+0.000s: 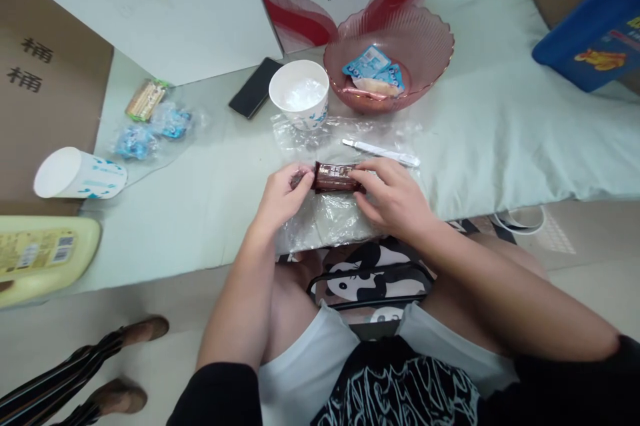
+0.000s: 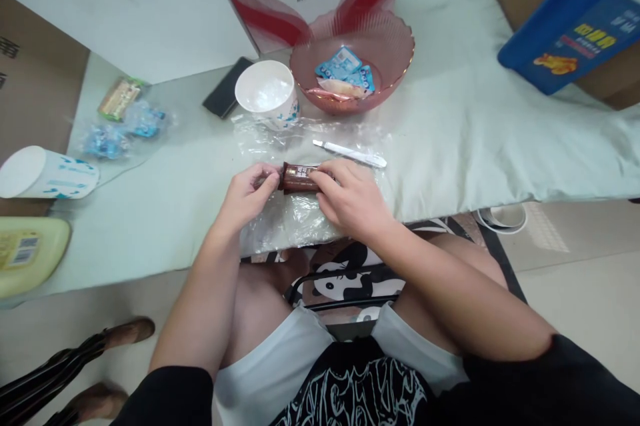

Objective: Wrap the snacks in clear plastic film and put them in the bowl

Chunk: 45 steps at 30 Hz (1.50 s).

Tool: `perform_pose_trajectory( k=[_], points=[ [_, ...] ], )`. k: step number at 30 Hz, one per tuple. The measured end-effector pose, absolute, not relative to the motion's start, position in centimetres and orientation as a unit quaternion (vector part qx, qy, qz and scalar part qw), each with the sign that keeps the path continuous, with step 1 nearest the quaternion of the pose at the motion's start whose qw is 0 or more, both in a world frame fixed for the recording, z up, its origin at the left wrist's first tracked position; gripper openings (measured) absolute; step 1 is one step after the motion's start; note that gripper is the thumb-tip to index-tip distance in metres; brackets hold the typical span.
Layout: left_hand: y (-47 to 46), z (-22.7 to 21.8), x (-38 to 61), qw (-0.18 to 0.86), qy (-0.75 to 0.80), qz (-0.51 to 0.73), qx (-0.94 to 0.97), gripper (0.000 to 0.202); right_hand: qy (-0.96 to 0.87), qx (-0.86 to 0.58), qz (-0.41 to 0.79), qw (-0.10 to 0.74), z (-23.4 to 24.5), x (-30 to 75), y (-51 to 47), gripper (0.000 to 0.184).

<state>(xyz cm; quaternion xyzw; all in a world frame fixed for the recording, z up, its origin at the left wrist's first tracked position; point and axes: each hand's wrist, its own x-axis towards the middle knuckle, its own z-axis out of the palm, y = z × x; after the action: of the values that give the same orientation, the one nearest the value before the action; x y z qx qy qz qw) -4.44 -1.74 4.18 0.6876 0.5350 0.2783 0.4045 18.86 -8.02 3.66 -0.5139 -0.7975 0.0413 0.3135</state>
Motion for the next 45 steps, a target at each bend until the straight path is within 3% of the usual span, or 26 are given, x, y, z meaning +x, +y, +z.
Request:
perform_pose_trajectory(
  k=[4, 8, 14, 19, 25, 31, 32, 35, 39, 42, 45],
  points=[
    [-2.5, 4.7, -3.2, 0.572, 0.491, 0.35, 0.557, 0.032, -0.793, -0.539, 0.132, 0.251, 2.7, 18.0, -7.5, 0.06],
    [-2.8, 6.0, -2.2, 0.679, 0.447, 0.396, 0.427, 0.035, -0.76, -0.551, 0.215, 0.271, 2.3, 18.1, -6.6, 0.067],
    [-2.1, 6.9, -1.9, 0.64, 0.54, 0.432, 0.336, 0.024, -0.682, -0.567, 0.326, 0.329, 3.4, 19.3, -5.9, 0.048],
    [-1.7, 6.7, -2.2, 0.608, 0.592, 0.427, 0.312, 0.018, -0.633, -0.578, 0.349, 0.378, 4.1, 20.4, -6.2, 0.031],
    [-1.9, 6.6, -2.3, 0.607, 0.59, 0.413, 0.336, 0.015, -0.52, -0.62, 0.277, 0.518, 4.8, 21.8, -6.8, 0.031],
    [-1.6, 6.3, -2.2, 0.616, 0.584, 0.387, 0.359, 0.012, -0.543, -0.626, 0.155, 0.538, 9.7, 23.9, -3.6, 0.01],
    [-1.5, 6.2, -2.2, 0.62, 0.579, 0.383, 0.366, 0.013, -0.558, -0.628, 0.12, 0.529, 11.0, 24.4, -2.4, 0.013],
    [-1.3, 6.0, -2.2, 0.626, 0.566, 0.374, 0.385, 0.016, -0.59, -0.68, 0.008, 0.435, 14.4, 25.7, 1.9, 0.043],
    [-1.2, 5.8, -2.3, 0.627, 0.559, 0.367, 0.4, 0.02, -0.583, -0.778, 0.025, 0.234, 14.9, 27.0, 7.9, 0.076],
    [-1.1, 5.9, -2.4, 0.626, 0.558, 0.363, 0.406, 0.02, -0.63, -0.768, 0.016, 0.112, 13.2, 27.4, 10.9, 0.075],
    [-1.2, 5.9, -2.5, 0.626, 0.558, 0.358, 0.412, 0.017, -0.644, -0.762, 0.023, 0.06, 12.0, 27.4, 12.6, 0.053]
  ],
)
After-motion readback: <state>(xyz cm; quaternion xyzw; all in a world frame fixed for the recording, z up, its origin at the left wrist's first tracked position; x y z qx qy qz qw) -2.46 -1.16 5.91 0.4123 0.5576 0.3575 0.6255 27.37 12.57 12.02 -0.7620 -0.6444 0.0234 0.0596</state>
